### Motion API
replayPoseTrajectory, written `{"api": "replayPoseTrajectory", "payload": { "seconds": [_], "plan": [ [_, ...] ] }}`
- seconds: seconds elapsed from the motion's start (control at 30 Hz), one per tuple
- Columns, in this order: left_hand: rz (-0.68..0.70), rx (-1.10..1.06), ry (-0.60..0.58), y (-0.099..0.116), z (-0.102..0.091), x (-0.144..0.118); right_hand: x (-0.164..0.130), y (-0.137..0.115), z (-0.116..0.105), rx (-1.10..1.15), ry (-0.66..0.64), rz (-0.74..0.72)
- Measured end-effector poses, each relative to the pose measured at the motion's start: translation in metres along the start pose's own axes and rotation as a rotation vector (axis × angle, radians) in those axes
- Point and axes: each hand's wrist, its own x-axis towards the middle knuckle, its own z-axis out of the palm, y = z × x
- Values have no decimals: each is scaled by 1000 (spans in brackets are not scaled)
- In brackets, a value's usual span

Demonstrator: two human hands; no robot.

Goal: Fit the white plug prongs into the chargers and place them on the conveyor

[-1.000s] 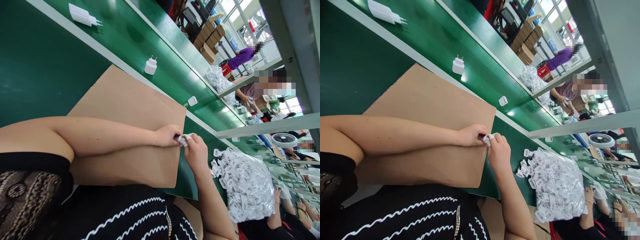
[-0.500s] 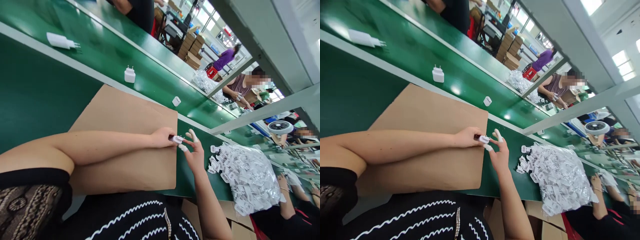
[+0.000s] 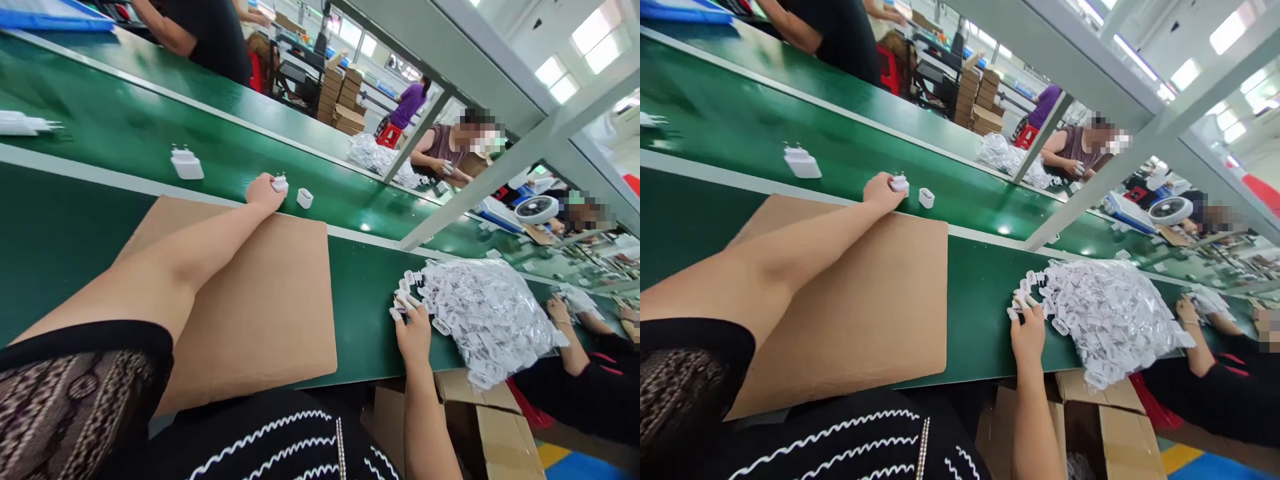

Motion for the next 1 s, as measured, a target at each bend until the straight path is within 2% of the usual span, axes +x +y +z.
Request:
{"api": "replayPoseTrajectory", "payload": {
  "seconds": [0.03, 0.1, 0.13, 0.17, 0.23, 0.3, 0.33, 0.4, 0.47, 0.57, 0.6, 0.7, 0.8, 0.9, 1.0],
  "plan": [
    [64, 22, 67, 1, 1, -4, 5, -6, 3, 92, 14, 29],
    [305, 75, 136, 4, 3, -13, 11, -18, 7, 322, 24, 116],
    [449, 124, 89, 5, 4, -15, 12, -24, 9, 453, 14, 170],
    [568, 191, -9, 7, 5, -15, 13, -30, 10, 589, -10, 227],
    [684, 339, -229, 11, 8, -9, 13, -42, 11, 840, -93, 347],
    [672, 436, -360, 16, 10, 1, 13, -54, 8, 1015, -188, 458],
    [647, 453, -376, 19, 10, 5, 13, -60, 6, 1072, -226, 495],
    [606, 460, -339, 27, 7, 8, 14, -71, 1, 1152, -272, 526],
    [598, 444, -275, 38, 3, 0, 16, -79, -3, 1211, -291, 522],
    [677, 384, -272, 56, -4, -40, 20, -86, -1, 1229, -345, 500],
    [724, 361, -313, 61, -6, -60, 22, -86, 2, 1209, -367, 485],
    [884, 273, -542, 68, -12, -128, 30, -88, 13, 1119, -419, 429],
    [880, 197, -685, 62, -17, -185, 39, -93, 26, 1066, -433, 385],
    [770, 24, -668, 45, -22, -210, 43, -107, 38, 984, -401, 312],
    [632, -243, -616, 24, -27, -210, 43, -128, 47, 815, -351, 153]
  ]
}}
